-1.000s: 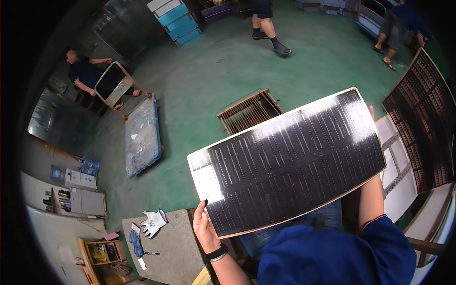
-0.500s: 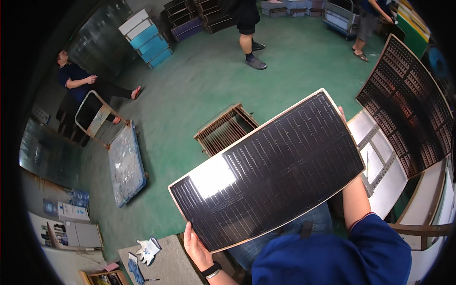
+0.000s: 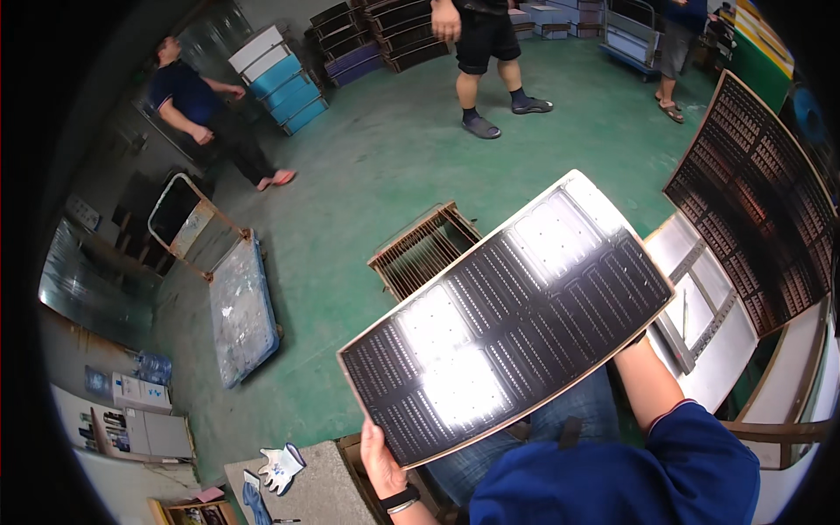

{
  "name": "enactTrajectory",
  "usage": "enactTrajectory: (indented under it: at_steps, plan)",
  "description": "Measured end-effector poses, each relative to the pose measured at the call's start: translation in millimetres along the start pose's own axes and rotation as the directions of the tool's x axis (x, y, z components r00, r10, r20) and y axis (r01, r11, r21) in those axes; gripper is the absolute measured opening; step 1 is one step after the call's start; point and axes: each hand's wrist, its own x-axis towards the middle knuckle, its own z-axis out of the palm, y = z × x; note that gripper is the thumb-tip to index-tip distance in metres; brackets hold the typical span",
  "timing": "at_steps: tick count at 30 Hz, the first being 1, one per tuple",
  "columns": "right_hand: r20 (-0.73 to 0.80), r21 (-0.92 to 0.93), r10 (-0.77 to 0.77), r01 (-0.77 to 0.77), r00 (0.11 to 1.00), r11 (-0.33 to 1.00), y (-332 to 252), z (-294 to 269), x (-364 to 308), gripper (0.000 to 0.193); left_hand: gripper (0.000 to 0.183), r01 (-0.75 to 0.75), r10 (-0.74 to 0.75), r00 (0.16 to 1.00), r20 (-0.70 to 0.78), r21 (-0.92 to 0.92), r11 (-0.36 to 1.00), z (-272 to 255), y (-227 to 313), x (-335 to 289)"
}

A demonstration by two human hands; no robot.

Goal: Inspecting flat solar or circuit panels and placing them into a vertical storage rack.

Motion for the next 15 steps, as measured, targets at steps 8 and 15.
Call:
enactTrajectory:
  at_steps: [8, 15]
  plan:
    - [-0.092, 0.034, 0.443, -0.442, 0.892, 0.896, 95.6, 97.6, -60.4, 0.064, 0.028, 0.056, -0.063, 0.998, -0.025, -0.199, 0.978, 51.5, -42.4, 17.3]
    - [-0.307, -0.749, -0.233, -0.083, 0.923, 0.658, 66.6, 46.0, 22.2, 0.035, 0.024, 0.39, -0.464, 0.871, 0.161, 0.346, 0.853, 65.1, -95.5, 20.8]
